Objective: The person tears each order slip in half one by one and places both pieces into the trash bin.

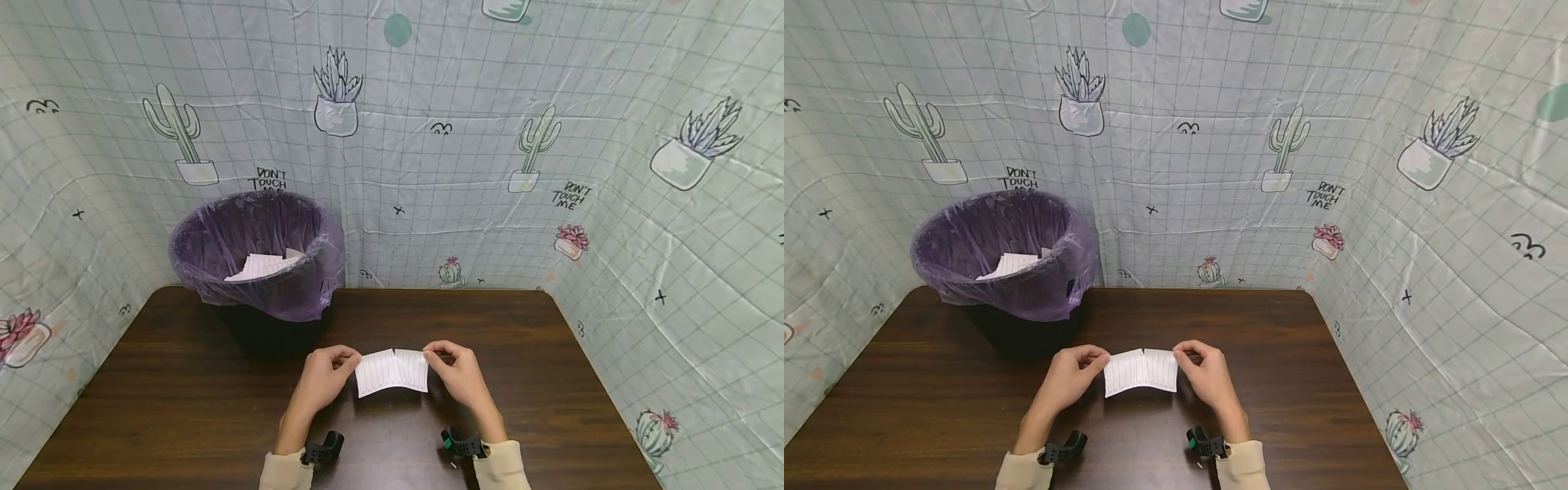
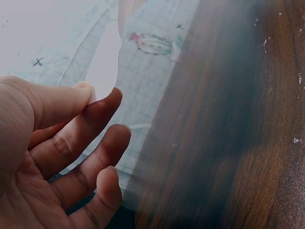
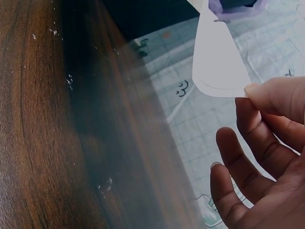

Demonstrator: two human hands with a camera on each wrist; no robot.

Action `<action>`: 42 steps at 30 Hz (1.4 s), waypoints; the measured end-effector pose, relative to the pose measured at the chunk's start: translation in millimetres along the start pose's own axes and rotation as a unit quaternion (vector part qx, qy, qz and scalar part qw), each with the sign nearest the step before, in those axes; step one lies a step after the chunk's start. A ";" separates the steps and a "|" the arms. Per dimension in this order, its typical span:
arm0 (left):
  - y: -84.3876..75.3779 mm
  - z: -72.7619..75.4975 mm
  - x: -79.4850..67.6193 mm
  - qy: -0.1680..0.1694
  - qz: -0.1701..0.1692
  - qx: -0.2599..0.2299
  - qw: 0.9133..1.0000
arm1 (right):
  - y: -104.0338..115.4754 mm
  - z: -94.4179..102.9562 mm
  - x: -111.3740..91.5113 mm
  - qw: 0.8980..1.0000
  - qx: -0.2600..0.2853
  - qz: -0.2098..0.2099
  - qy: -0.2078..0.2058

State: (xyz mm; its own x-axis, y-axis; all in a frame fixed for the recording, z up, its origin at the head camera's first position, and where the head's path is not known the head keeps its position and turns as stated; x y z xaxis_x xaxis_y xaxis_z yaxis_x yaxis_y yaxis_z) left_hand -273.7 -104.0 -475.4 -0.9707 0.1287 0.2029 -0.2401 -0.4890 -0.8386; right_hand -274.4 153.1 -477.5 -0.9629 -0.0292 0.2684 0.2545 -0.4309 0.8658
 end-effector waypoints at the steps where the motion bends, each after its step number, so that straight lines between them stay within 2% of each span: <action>1: -0.1 0.2 0.0 -0.001 -0.001 0.000 1.000 | 0.6 0.0 -0.1 1.000 0.002 0.003 0.000; 11: -1.3 2.9 -0.4 -0.011 -0.005 -0.002 1.000 | 0.3 -0.5 0.4 1.000 0.015 0.004 0.001; 17: -1.4 10.4 -0.8 -0.037 -0.014 0.003 0.999 | -3.1 9.3 -0.3 0.999 0.024 -0.007 -0.019; 20: -0.9 10.2 0.1 -0.035 -0.011 0.002 0.999 | -3.9 12.7 -0.6 0.999 0.013 -0.016 -0.025; 30: -1.0 11.6 1.2 -0.033 -0.012 -0.006 0.999 | 26.7 14.8 -4.6 0.999 0.020 -0.029 -0.009; 37: 0.0 10.7 0.5 -0.023 -0.004 -0.019 1.000 | -7.7 10.6 0.5 0.999 0.011 -0.025 -0.021; 42: 0.0 10.1 0.0 -0.019 -0.003 -0.023 1.000 | -13.9 9.9 1.3 0.999 0.015 -0.030 -0.018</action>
State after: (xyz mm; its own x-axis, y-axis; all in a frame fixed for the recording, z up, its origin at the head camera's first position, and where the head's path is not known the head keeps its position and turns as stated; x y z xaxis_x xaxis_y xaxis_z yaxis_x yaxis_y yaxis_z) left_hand -273.8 -112.8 -470.2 -0.9688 0.0980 0.2275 -0.2471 -0.4487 -0.8588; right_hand -278.2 168.0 -485.0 -0.9729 0.0279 0.2297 0.1991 -0.4045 0.8926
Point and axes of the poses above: each hand's wrist, its own x-axis towards the middle knuckle, its own z-axis out of the back of the hand, y = z × x, the point moved 10 cm from there along x, towards the middle knuckle, and after that the axes turned 1 degree about -z, right-handed, at the moved point
